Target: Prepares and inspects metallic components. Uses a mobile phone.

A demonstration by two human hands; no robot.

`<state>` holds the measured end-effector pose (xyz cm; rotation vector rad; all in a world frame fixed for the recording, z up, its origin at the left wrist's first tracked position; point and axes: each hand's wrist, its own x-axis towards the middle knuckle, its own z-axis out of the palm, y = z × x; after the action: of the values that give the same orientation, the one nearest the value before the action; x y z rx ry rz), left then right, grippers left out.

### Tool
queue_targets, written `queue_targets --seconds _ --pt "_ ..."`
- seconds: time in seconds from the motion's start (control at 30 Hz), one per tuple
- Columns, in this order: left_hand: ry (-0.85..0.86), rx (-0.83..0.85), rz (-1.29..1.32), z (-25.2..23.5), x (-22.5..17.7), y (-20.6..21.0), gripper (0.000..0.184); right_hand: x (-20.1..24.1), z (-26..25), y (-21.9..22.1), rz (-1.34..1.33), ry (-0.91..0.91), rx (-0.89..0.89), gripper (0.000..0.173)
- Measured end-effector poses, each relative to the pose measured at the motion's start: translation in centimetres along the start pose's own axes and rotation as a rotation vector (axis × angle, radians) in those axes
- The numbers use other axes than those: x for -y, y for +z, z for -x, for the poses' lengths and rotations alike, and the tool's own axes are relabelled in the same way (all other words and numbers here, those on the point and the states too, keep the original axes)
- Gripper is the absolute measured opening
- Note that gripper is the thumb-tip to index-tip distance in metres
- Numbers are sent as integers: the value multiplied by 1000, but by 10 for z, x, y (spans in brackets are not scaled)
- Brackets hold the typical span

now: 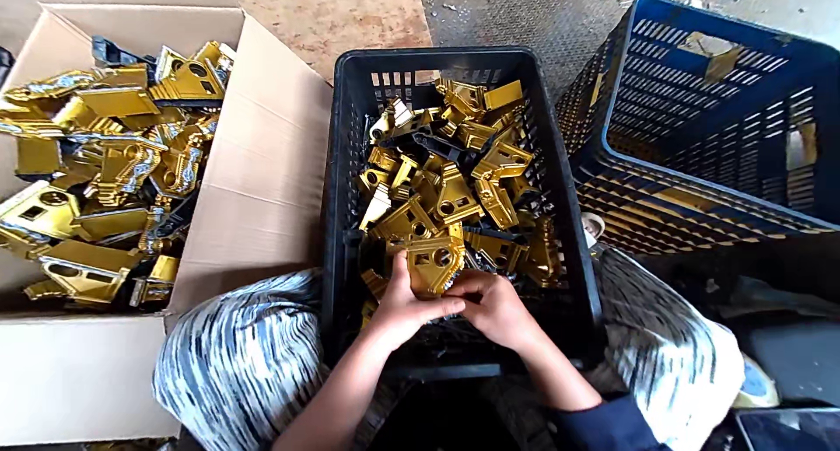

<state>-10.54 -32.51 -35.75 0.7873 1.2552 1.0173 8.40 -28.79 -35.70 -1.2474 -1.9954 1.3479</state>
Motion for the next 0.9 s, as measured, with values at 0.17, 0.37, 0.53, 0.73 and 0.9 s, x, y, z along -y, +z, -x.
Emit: queue_targets --seconds 0.17,0.37,0.53,0.73,0.9 --pt "-20 44 -406 1 -1 -6 117 8 10 18 365 -334 -473 36" --pt "-56 180 -424 14 3 -16 109 -11 11 20 167 -347 -399 69" --pt "-138 290 -114 21 11 -19 112 -16 6 18 -177 -233 -183 67" --pt "-62 -72 92 17 -3 -21 112 -26 -35 0 168 -107 15 53" --pt "146 -318 302 7 -17 -28 53 -29 -61 22 686 -16 110 27"
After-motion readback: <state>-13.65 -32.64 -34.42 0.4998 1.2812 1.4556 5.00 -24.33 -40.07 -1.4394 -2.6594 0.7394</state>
